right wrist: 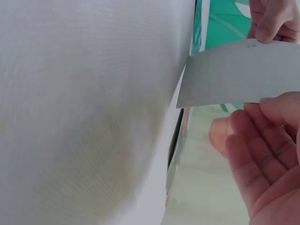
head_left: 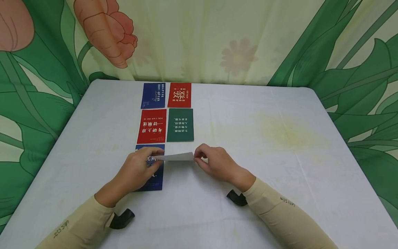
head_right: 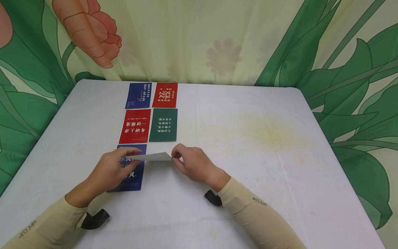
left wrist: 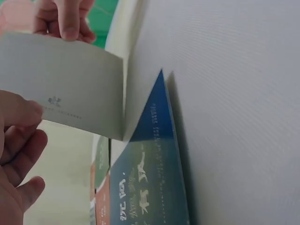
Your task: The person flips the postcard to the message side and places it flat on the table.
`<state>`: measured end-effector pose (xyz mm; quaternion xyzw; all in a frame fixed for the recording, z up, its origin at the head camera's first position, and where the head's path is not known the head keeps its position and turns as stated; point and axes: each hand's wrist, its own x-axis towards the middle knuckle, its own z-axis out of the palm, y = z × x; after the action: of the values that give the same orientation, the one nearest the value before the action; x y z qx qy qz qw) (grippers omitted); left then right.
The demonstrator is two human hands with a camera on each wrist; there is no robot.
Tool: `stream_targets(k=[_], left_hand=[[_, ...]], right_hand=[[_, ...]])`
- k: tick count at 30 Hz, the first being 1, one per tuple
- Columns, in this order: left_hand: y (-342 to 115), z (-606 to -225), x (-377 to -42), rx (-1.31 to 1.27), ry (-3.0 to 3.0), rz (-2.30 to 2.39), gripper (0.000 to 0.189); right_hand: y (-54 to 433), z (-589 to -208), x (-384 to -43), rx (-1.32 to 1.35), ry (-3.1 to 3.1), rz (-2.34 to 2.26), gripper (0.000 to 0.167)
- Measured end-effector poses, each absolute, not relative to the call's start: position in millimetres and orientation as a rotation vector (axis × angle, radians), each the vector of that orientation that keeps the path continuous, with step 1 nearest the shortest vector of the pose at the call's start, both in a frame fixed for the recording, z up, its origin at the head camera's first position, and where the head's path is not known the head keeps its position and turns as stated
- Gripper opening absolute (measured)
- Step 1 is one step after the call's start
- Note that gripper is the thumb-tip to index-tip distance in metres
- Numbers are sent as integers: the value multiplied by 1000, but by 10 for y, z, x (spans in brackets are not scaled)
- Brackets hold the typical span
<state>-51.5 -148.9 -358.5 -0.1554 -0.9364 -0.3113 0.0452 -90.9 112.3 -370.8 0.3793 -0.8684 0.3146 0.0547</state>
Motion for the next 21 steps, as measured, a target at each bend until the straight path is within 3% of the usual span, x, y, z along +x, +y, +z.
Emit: stream_targets(k=[11, 21], left_hand=[[-1468, -3554, -496, -401, -2755, -1132, 54], [-1413, -3623, -532, -447, -2718, -1022, 39]], right_hand=[[1128, -3751, -908, 1130, -2482, 1156, 19], [1124, -3738, -885, 1129, -2540, 1175, 29]])
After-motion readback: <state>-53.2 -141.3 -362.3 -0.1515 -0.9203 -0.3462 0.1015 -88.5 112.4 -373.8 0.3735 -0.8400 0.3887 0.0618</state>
